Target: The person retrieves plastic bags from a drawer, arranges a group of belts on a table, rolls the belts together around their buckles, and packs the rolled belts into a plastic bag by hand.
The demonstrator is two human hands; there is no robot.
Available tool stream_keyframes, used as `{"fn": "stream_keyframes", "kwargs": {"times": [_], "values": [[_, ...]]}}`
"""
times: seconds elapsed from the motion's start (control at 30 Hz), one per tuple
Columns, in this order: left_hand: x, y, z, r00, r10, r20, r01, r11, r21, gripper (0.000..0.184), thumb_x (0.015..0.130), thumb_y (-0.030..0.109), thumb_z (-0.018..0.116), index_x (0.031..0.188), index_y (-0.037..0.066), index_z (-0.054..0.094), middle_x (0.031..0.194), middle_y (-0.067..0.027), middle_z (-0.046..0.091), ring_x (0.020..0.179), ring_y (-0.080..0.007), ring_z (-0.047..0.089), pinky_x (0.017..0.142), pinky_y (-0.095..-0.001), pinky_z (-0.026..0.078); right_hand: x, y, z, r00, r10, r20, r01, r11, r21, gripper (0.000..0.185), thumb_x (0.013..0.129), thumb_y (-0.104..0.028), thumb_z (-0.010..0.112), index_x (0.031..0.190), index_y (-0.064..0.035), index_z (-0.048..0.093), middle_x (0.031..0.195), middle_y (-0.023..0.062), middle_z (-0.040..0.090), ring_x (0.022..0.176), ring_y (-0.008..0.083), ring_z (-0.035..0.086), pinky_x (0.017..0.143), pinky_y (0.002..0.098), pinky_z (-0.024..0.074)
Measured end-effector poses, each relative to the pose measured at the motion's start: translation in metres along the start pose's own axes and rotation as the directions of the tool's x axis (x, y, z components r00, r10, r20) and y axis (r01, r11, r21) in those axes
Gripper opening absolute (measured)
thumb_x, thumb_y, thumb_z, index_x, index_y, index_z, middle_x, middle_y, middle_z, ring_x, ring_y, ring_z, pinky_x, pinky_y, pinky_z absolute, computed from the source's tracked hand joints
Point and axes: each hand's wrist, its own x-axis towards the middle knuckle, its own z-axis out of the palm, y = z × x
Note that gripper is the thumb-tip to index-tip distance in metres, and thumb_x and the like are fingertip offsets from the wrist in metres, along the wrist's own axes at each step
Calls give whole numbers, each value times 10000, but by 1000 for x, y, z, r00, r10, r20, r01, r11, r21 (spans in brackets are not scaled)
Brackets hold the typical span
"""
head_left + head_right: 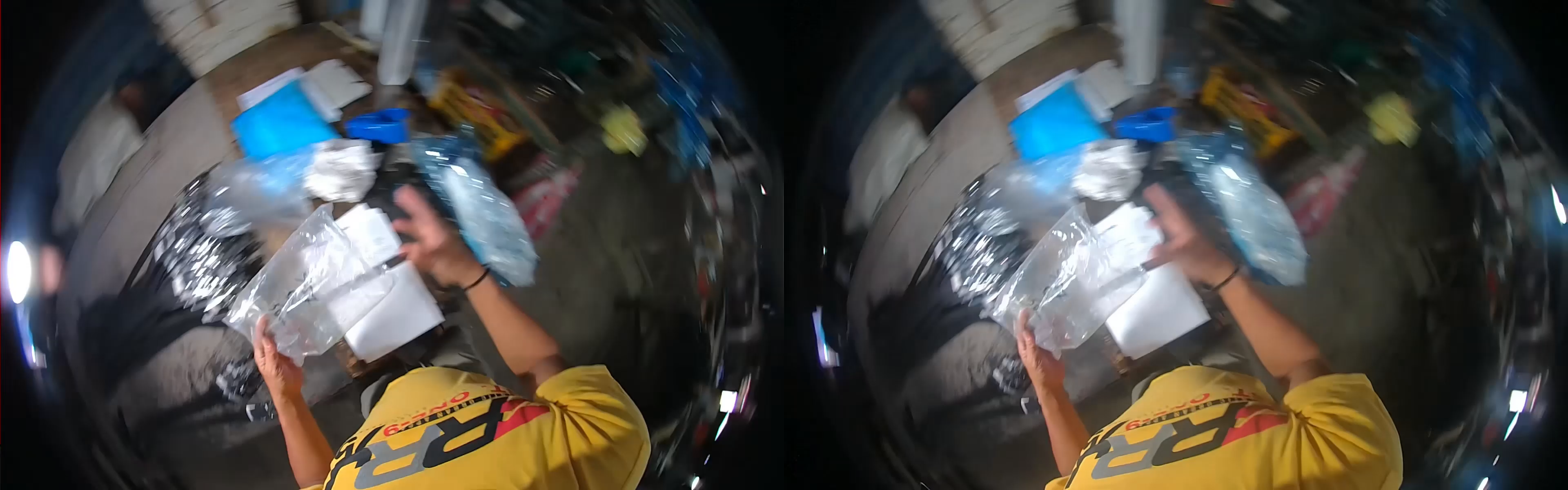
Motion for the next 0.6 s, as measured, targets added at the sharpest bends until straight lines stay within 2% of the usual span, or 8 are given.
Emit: {"fn": "stream_keyframes", "kwargs": {"times": [0.17, 0.27, 0.33, 0.37, 0.4, 0.43, 0.57, 0.6], "values": [[3, -31, 83, 768, -272, 579, 373, 926, -60, 394, 928, 168, 489, 1266, -31, 449, 1209, -141, 541, 1069, -266, 556, 900, -386, 473, -95, -21, 3, 997, -68, 20, 70, 992, -102, 810, 817, -290, 685, 1422, -31, 212, 1452, 129, 264, 1255, 203, 378, 931, 309, 418], [-16, -76, 138, 703, -428, 569, 303, 903, 305, 367, 896, 89, 459, 1240, -39, 463, 1237, -156, 521, 1028, -265, 580, 877, -381, 479, -152, -26, -34, 938, 337, -86, -314, 927, 205, 527, 869, -266, 616, 1301, -17, 446, 1340, 121, 441, 1169, 192, 465, 932, 323, 412], [-24, -106, 170, 560, -590, 581, 130, 756, 642, 375, 942, 208, 470, 1240, -20, 475, 1178, -143, 544, 1059, -229, 557, 871, -377, 484, -194, -18, -110, 983, 44, -177, -70, 987, -144, 284, 922, -213, 524, 1109, -15, 603, 1152, 90, 573, 1071, 163, 520, 912, 311, 423], [-35, -114, 203, 550, -509, 662, 234, 855, 463, 433, 941, 295, 500, 1245, -12, 469, 1129, -125, 554, 1029, -217, 564, 842, -373, 497, -205, -37, -147, 886, -300, -355, 2, 767, -642, 230, 902, -191, 515, 1047, -69, 645, 835, 3, 607, 746, 128, 563, 672, 279, 463], [-46, -118, 224, 615, -530, 584, 266, 836, 479, 455, 930, 313, 519, 1246, -11, 465, 1121, -117, 555, 1021, -212, 563, 828, -373, 502, -221, -54, -190, 669, 58, -741, -400, 868, -293, 224, 898, -161, 503, 1051, -67, 637, 791, -6, 586, 658, 108, 530, 598, 265, 442], [-54, -122, 238, 677, -543, 496, 296, 819, 492, 479, 919, 331, 538, 1247, -9, 462, 1112, -108, 557, 1013, -208, 563, 813, -373, 507, -226, -54, -239, 493, -37, -869, -205, 966, -158, 215, 894, -138, 493, 1017, -64, 653, 763, 1, 586, 663, 85, 514, 591, 248, 432], [-79, -148, 249, 780, -552, 296, 332, 765, 552, 406, 940, 243, 516, 1266, 7, 459, 1153, -106, 567, 1040, -186, 553, 845, -341, 489, -184, -29, -404, 507, -789, -347, -458, 95, -884, 225, 787, -10, 505, 942, -22, 667, 924, 99, 631, 706, 205, 615, 574, 359, 479], [-84, -153, 247, 796, -520, 308, 221, 725, 653, 408, 944, 253, 507, 1264, 3, 462, 1151, -107, 572, 1044, -198, 557, 842, -334, 486, -154, -18, -421, 604, -604, -520, -562, 139, -815, 245, 778, -38, 517, 972, -41, 667, 1010, 119, 614, 811, 251, 611, 662, 398, 484]]}}
